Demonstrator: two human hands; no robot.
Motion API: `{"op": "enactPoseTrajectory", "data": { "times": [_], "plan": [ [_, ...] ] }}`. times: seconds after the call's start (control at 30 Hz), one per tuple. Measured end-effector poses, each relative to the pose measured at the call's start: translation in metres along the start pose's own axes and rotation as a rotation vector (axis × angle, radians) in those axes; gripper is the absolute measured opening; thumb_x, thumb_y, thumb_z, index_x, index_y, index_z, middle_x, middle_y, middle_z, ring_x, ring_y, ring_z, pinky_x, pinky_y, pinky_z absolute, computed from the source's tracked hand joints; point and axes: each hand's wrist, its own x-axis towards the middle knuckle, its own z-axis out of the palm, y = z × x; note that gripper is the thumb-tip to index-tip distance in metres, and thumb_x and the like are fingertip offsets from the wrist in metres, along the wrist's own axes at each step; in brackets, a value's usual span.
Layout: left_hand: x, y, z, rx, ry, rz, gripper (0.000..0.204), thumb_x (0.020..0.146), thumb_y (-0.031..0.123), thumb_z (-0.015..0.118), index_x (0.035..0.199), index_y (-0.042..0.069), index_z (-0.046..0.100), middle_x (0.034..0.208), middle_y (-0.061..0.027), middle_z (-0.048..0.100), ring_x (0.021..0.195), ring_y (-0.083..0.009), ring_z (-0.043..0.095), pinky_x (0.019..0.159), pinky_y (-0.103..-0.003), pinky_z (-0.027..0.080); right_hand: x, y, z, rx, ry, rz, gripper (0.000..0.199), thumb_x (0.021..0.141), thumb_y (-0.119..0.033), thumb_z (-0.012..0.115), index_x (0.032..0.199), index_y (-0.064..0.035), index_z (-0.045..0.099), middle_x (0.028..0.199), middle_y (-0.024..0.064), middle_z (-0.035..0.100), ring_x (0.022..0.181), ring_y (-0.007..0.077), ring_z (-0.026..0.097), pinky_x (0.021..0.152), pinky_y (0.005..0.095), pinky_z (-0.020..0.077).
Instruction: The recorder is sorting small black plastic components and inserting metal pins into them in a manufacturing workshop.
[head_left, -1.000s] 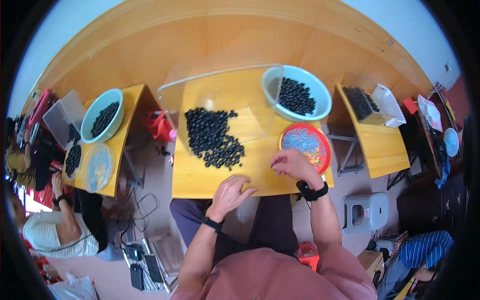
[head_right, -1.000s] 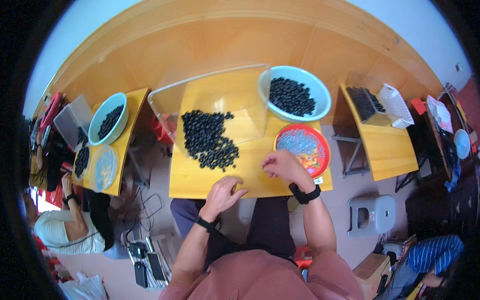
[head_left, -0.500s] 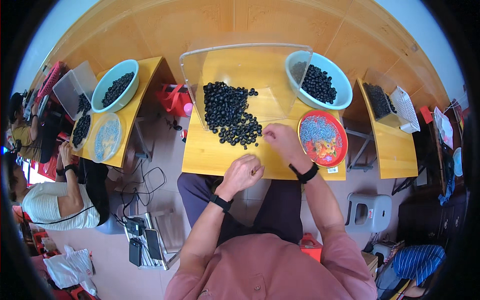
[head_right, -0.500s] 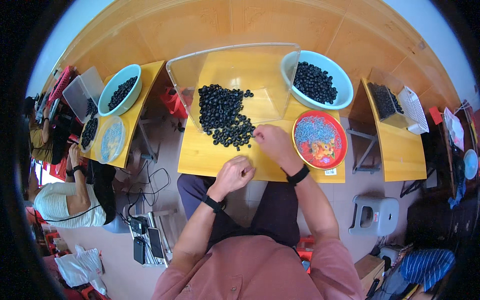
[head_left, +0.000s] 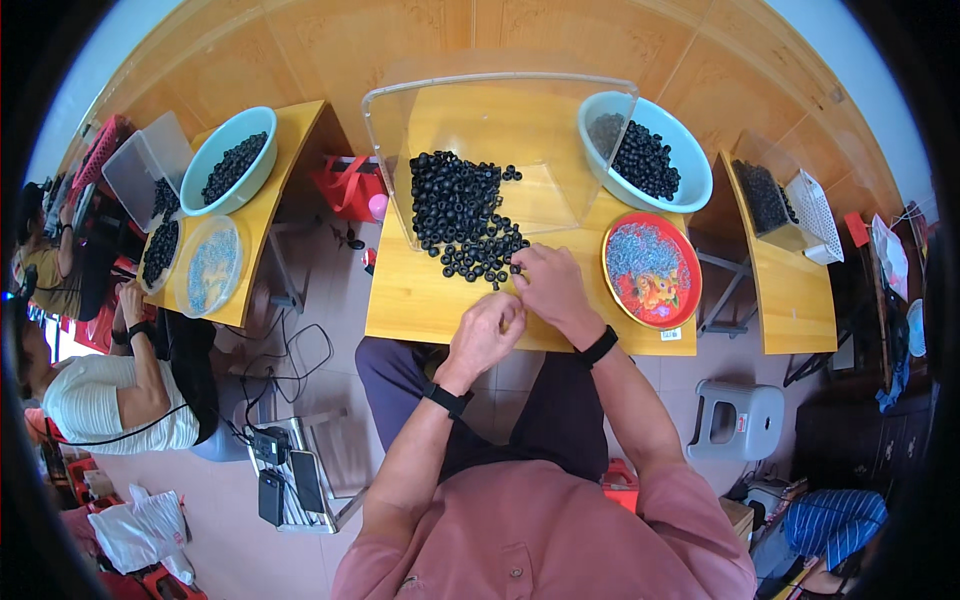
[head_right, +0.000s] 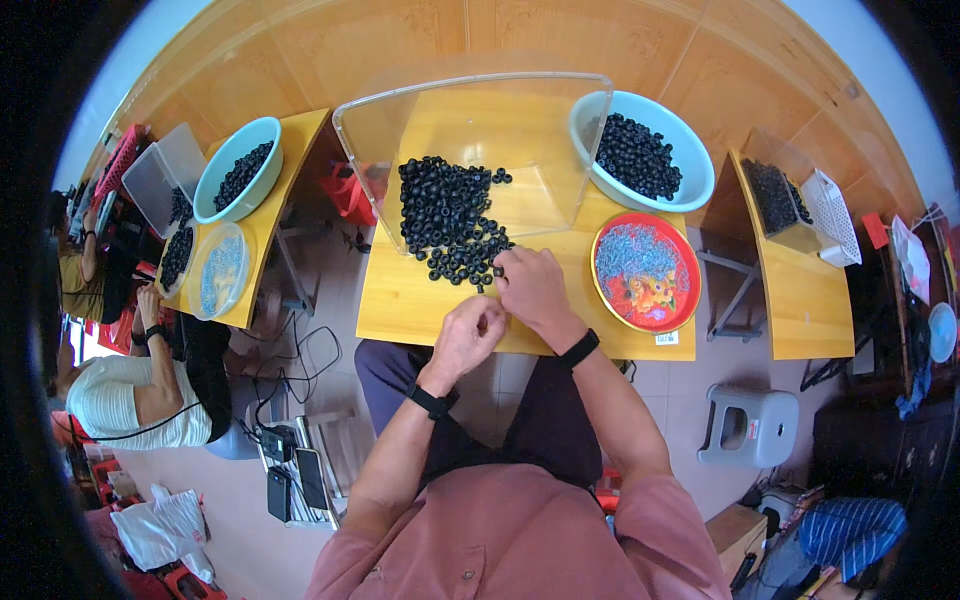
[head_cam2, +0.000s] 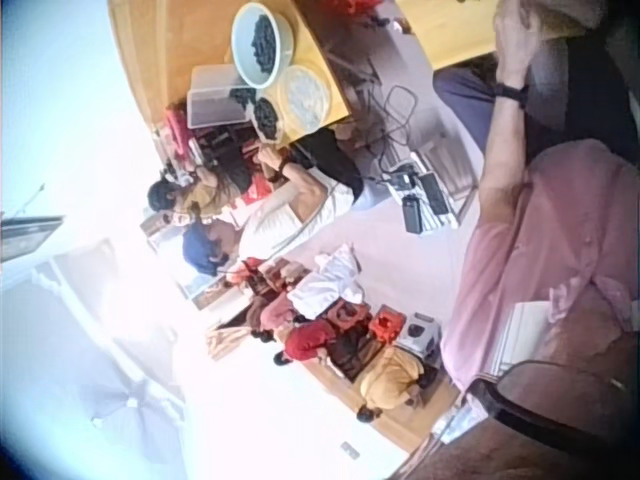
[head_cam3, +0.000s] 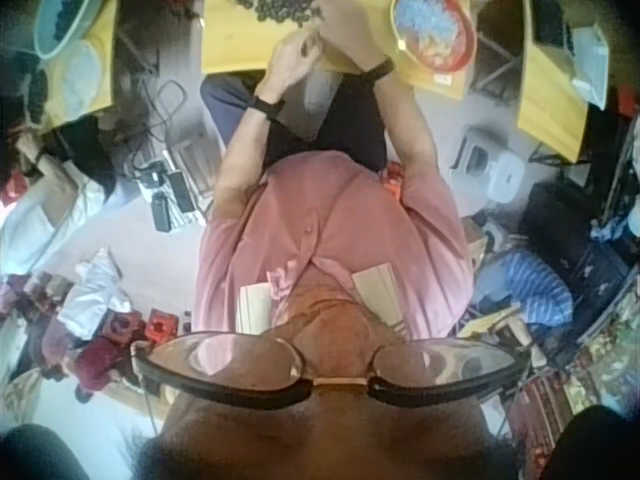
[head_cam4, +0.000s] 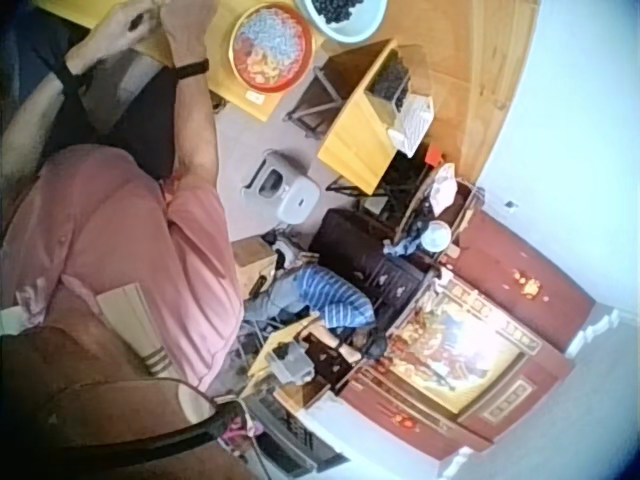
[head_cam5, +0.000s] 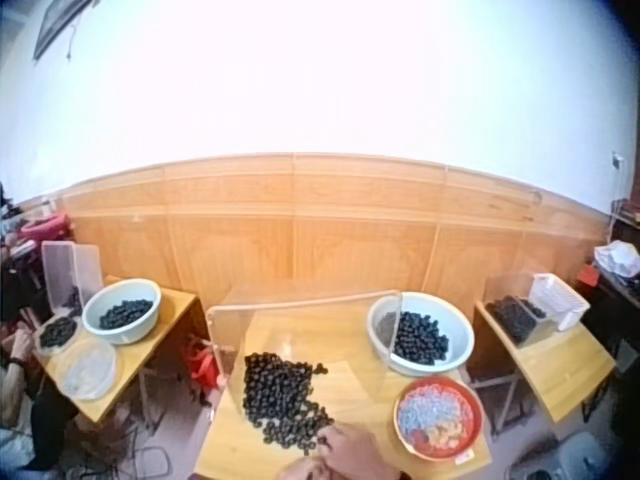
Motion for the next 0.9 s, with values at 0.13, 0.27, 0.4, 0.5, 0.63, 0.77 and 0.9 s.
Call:
{"op": "enactPoseTrajectory", "data": {
  "times": [0.13,0.27,0.4,0.5,0.63,0.77,0.9],
  "plan": [
    [0.002,0.0,-0.001,-0.217,0.19,-0.254,0.023,0.095,0.004,0.069,0.117,0.002,0.063,0.08,-0.0071,0.063,0.061,-0.0138,0.053,0.059,-0.029,0.048,-0.01,-0.002,-0.017,0.386,-0.068,0.168,0.02,0.083,-0.013,0.074,0.101,-0.0059,0.072,0.084,0.0075,0.07,0.076,0.0205,0.067,0.072,0.0348,0.0511],
    [0.0,-0.014,0.006,-0.318,0.181,-0.177,0.032,0.09,-0.002,0.072,0.121,0.003,0.065,0.084,-0.0023,0.063,0.064,-0.0086,0.049,0.059,-0.024,0.044,-0.028,-0.002,-0.021,0.76,-0.235,0.373,0.025,0.087,-0.011,0.075,0.111,-0.0017,0.073,0.088,0.0027,0.072,0.08,0.0073,0.066,0.071,0.0236,0.0529],
    [-0.004,-0.01,0.002,-0.281,0.173,-0.167,0.026,0.088,-0.003,0.073,0.113,0.001,0.069,0.087,-0.0005,0.063,0.074,-0.0073,0.052,0.067,-0.023,0.046,-0.043,-0.001,-0.008,0.868,-0.172,0.443,0.023,0.088,-0.01,0.074,0.108,0.0024,0.072,0.091,0.0037,0.073,0.082,0.0074,0.067,0.074,0.0242,0.0544],
    [-0.005,-0.014,0.003,-0.236,0.182,-0.053,0.029,0.085,-0.007,0.074,0.112,0.002,0.069,0.086,-0.0044,0.064,0.064,-0.0099,0.051,0.06,-0.025,0.045,-0.048,0.0,0.001,0.963,-0.127,0.466,0.022,0.088,-0.008,0.074,0.106,0.0049,0.071,0.092,0.0064,0.074,0.083,0.0081,0.067,0.075,0.0243,0.0547],
    [-0.007,-0.013,0.002,-0.178,0.148,-0.045,0.027,0.084,-0.007,0.075,0.108,0.002,0.069,0.085,-0.0055,0.064,0.065,-0.0119,0.053,0.061,-0.025,0.046,-0.05,-0.005,-0.003,1.04,-0.14,0.488,0.021,0.088,-0.006,0.074,0.105,0.0061,0.071,0.093,0.0079,0.074,0.083,0.0087,0.068,0.074,0.0242,0.0547],
    [-0.005,-0.008,0.004,-0.157,0.094,-0.095,0.025,0.084,-0.006,0.075,0.107,0.002,0.069,0.085,-0.0055,0.064,0.067,-0.0122,0.055,0.062,-0.025,0.047,-0.054,-0.003,0.002,0.936,-0.09,0.482,0.02,0.088,-0.006,0.074,0.103,0.0055,0.069,0.092,0.0086,0.074,0.083,0.0087,0.068,0.073,0.0248,0.0549],
    [-0.002,-0.008,0.003,-0.222,0.028,-0.162,0.025,0.084,-0.004,0.076,0.107,0.001,0.069,0.085,-0.0043,0.064,0.069,-0.0109,0.056,0.063,-0.025,0.048,-0.056,-0.002,0.003,0.927,-0.004,0.457,0.017,0.087,-0.005,0.073,0.1,0.0044,0.068,0.09,0.0088,0.074,0.083,0.0087,0.068,0.073,0.0255,0.0549]
  ]
}}
